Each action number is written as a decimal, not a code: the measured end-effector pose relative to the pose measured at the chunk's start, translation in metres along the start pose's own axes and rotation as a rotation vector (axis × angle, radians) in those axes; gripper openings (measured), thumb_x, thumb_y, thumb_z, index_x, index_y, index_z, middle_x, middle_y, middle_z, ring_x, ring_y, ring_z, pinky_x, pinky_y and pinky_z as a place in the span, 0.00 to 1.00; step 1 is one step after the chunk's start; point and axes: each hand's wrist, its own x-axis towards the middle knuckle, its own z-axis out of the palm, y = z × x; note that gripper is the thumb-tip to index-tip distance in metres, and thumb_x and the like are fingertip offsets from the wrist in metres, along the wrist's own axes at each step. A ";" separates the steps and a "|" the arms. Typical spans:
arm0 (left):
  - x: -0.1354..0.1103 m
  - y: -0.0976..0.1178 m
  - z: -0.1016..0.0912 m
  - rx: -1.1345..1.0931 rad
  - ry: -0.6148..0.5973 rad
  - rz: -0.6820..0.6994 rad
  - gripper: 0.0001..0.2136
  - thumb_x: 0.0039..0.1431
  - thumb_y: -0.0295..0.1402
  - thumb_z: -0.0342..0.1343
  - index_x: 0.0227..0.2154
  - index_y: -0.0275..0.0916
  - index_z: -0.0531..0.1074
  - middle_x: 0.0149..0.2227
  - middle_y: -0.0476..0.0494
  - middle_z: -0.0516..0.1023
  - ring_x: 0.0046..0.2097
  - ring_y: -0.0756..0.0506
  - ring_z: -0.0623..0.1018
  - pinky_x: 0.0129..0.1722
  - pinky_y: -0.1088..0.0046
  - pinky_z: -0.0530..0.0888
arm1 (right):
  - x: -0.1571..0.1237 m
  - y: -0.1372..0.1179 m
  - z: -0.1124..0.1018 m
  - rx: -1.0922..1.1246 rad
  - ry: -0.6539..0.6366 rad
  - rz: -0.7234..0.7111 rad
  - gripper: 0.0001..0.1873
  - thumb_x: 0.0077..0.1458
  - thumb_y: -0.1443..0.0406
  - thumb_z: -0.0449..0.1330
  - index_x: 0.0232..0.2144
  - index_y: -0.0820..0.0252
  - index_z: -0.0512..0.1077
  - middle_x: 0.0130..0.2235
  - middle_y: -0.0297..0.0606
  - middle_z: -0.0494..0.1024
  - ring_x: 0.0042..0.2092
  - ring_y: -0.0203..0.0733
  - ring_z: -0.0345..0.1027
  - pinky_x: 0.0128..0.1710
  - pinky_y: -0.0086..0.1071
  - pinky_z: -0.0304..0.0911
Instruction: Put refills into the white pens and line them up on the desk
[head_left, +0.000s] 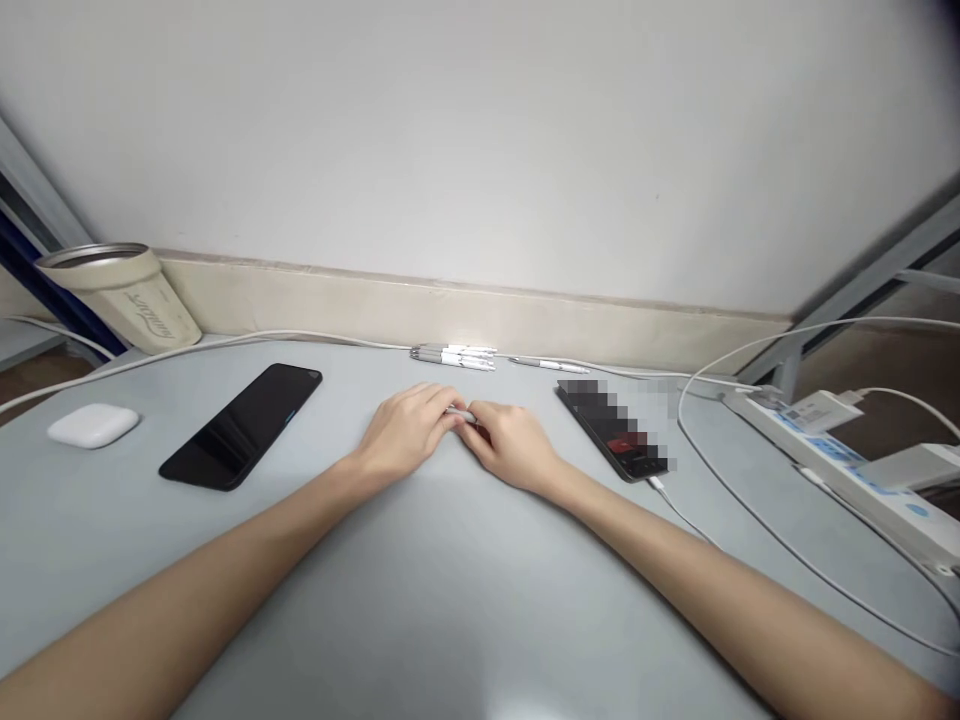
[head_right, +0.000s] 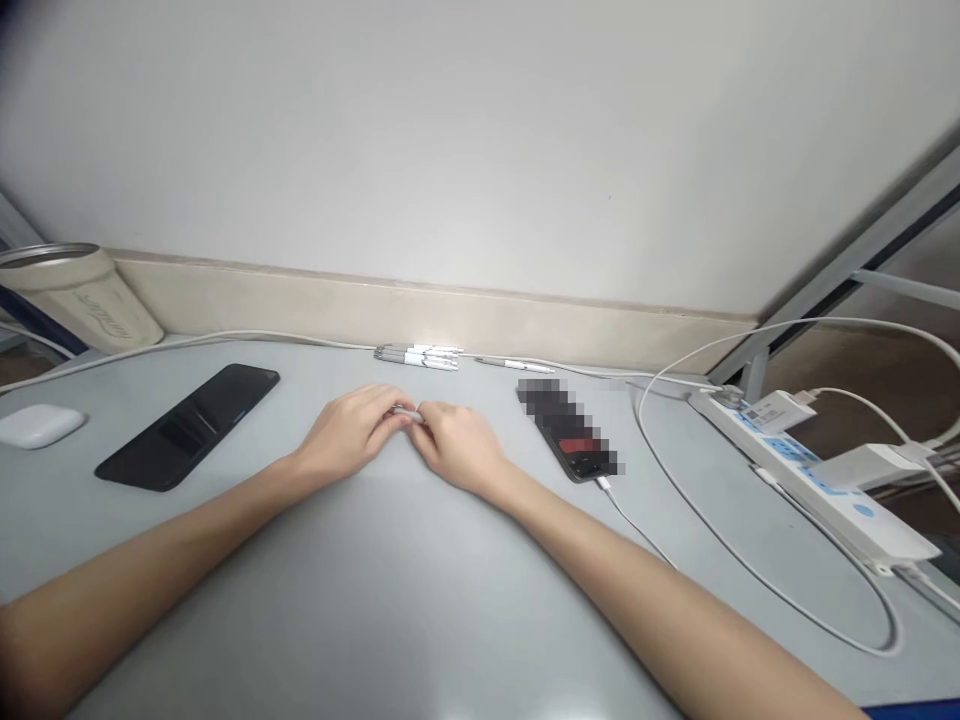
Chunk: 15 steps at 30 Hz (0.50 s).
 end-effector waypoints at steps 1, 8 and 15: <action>0.001 -0.002 0.001 -0.005 -0.010 -0.014 0.10 0.65 0.36 0.42 0.39 0.42 0.68 0.39 0.48 0.76 0.41 0.46 0.73 0.38 0.71 0.67 | -0.003 -0.001 0.001 -0.016 0.016 0.009 0.15 0.63 0.57 0.46 0.32 0.59 0.67 0.30 0.37 0.74 0.27 0.36 0.62 0.27 0.28 0.45; 0.003 -0.014 -0.002 0.006 0.025 -0.144 0.14 0.66 0.38 0.39 0.34 0.42 0.70 0.35 0.48 0.74 0.39 0.47 0.72 0.36 0.71 0.66 | -0.006 0.002 0.000 -0.014 -0.009 0.060 0.16 0.65 0.57 0.43 0.31 0.57 0.64 0.30 0.36 0.75 0.27 0.36 0.62 0.26 0.30 0.41; 0.004 -0.012 0.000 -0.022 -0.054 -0.066 0.15 0.66 0.40 0.39 0.37 0.42 0.70 0.36 0.48 0.74 0.40 0.47 0.72 0.39 0.72 0.66 | -0.005 0.012 -0.002 0.067 -0.054 0.026 0.18 0.65 0.55 0.41 0.30 0.55 0.64 0.25 0.33 0.72 0.25 0.36 0.59 0.26 0.29 0.41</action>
